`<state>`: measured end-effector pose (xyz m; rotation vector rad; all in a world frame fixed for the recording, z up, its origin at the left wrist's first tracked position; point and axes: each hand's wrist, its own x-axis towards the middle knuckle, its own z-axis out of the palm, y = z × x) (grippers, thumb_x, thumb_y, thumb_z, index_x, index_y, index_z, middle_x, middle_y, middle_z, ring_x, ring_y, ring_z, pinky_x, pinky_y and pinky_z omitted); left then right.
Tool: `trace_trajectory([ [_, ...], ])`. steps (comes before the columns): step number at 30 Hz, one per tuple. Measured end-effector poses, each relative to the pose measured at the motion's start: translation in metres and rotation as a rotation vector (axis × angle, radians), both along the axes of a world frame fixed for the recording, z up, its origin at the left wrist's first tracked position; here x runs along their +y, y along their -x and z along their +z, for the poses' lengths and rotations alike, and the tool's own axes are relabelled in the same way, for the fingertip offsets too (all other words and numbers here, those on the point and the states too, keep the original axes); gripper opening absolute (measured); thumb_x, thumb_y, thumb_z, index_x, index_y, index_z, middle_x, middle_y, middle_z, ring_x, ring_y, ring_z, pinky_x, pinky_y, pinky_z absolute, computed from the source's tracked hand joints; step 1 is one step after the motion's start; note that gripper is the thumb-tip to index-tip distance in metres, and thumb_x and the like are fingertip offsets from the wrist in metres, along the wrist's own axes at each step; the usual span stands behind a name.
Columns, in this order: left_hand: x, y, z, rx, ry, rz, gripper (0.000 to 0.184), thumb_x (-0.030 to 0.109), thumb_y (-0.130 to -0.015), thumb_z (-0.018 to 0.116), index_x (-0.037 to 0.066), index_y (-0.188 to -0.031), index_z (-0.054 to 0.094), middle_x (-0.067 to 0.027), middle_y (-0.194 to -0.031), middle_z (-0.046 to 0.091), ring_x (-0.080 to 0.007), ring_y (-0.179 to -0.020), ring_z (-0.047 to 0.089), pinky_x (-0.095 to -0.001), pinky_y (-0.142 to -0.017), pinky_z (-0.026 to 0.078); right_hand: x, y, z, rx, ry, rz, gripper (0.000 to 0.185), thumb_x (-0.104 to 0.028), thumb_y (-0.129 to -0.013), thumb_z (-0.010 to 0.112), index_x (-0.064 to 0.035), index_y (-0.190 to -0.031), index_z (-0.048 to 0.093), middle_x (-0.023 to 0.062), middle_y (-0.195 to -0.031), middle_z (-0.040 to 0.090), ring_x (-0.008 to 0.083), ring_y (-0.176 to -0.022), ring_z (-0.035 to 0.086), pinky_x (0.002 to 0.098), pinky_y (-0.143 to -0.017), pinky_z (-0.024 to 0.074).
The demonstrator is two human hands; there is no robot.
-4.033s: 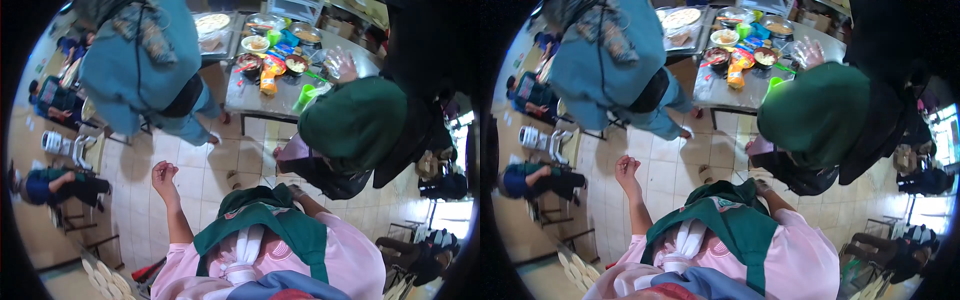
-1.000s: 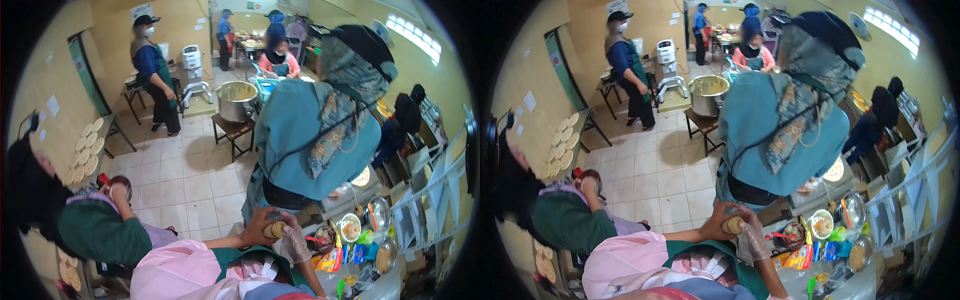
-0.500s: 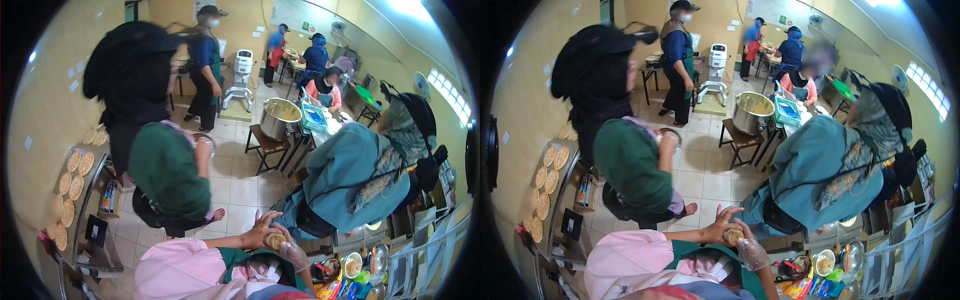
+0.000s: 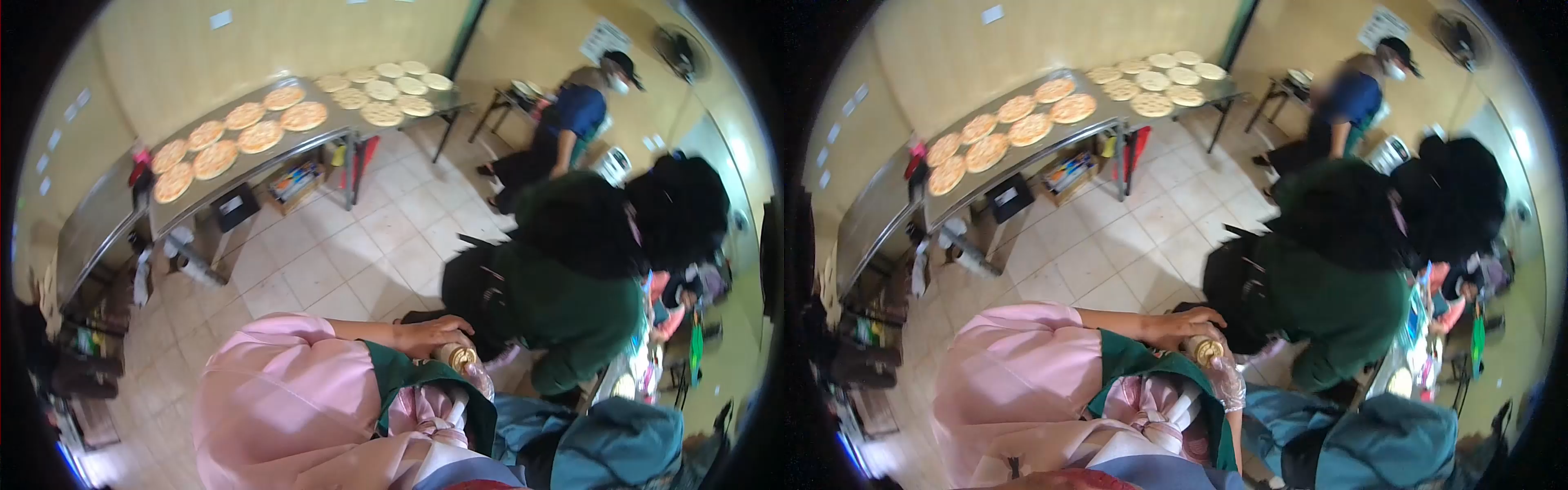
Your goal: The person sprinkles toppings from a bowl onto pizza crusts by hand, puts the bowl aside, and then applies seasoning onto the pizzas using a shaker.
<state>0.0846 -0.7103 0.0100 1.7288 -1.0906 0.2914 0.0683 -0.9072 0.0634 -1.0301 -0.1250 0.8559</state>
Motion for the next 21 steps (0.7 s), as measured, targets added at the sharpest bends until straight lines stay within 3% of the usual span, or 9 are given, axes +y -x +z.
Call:
trace_trajectory([
  [5,0.088,0.032,0.021,0.153,-0.017,0.390,0.090,0.032,-0.064,0.082,0.009,-0.136,0.034,-0.0183,-0.137,0.033,-0.0359,-0.130,0.029,-0.0455,-0.107,0.026,0.076,-0.043,-0.021,0.211,-0.121,0.072,0.075,-0.034,-0.073,0.070,-0.0031,-0.133,0.036,0.0151,-0.126,0.047,0.0299,-0.115,0.048,0.0450,-0.099,0.0390],
  [7,0.115,0.046,0.024,0.183,0.000,0.491,0.092,0.033,-0.064,0.082,0.008,-0.137,0.031,-0.0177,-0.138,0.031,-0.0363,-0.131,0.027,-0.0461,-0.108,0.024,0.112,-0.059,-0.011,0.123,-0.172,0.164,0.068,-0.033,-0.077,0.068,-0.0041,-0.131,0.039,0.0157,-0.121,0.050,0.0296,-0.106,0.053,0.0479,-0.091,0.0440],
  [9,0.135,0.064,0.023,0.257,0.012,0.691,0.090,0.034,-0.066,0.080,0.007,-0.137,0.032,-0.0173,-0.137,0.032,-0.0350,-0.132,0.025,-0.0456,-0.109,0.022,0.135,-0.077,-0.008,0.173,-0.066,0.225,0.061,-0.031,-0.079,0.065,-0.0062,-0.130,0.042,0.0135,-0.115,0.053,0.0267,-0.098,0.056,0.0449,-0.083,0.0469],
  [10,0.147,0.073,0.019,0.315,0.005,0.763,0.087,0.035,-0.068,0.078,0.006,-0.136,0.033,-0.0177,-0.137,0.031,-0.0347,-0.133,0.023,-0.0455,-0.109,0.022,0.154,-0.079,-0.002,0.145,0.022,0.217,0.055,-0.035,-0.079,0.064,-0.0098,-0.126,0.048,0.0068,-0.120,0.052,0.0262,-0.104,0.053,0.0394,-0.084,0.0428],
  [15,0.200,0.122,0.019,0.434,0.085,1.078,0.080,0.032,-0.070,0.077,0.007,-0.134,0.037,-0.0192,-0.139,0.031,-0.0367,-0.133,0.024,-0.0449,-0.109,0.022,0.244,-0.137,-0.044,0.110,0.064,0.372,0.057,-0.031,-0.082,0.064,-0.0110,-0.131,0.043,0.0065,-0.116,0.051,0.0217,-0.104,0.049,0.0410,-0.084,0.0413],
  [17,0.218,0.135,0.016,0.452,0.080,1.258,0.075,0.026,-0.071,0.074,0.010,-0.135,0.037,-0.0238,-0.138,0.030,-0.0405,-0.130,0.029,-0.0443,-0.107,0.027,0.284,-0.152,-0.054,0.010,0.128,0.373,0.057,-0.030,-0.081,0.065,-0.0111,-0.130,0.043,0.0055,-0.117,0.050,0.0212,-0.107,0.048,0.0406,-0.083,0.0417],
  [19,0.247,0.147,0.013,0.439,0.062,1.339,0.072,0.024,-0.073,0.073,0.012,-0.134,0.038,-0.0264,-0.136,0.031,-0.0422,-0.128,0.032,-0.0436,-0.105,0.031,0.332,-0.156,-0.042,0.017,0.107,0.429,0.054,-0.025,-0.081,0.066,-0.0116,-0.128,0.044,0.0045,-0.118,0.049,0.0194,-0.106,0.048,0.0389,-0.082,0.0435],
  [21,0.276,0.156,0.004,0.585,0.007,1.479,0.071,0.025,-0.073,0.073,0.013,-0.134,0.038,-0.0265,-0.135,0.031,-0.0425,-0.128,0.032,-0.0432,-0.105,0.032,0.383,-0.162,-0.038,-0.041,0.090,0.524,0.051,-0.020,-0.081,0.067,-0.0113,-0.126,0.045,0.0043,-0.117,0.049,0.0176,-0.104,0.049,0.0375,-0.080,0.0463],
])
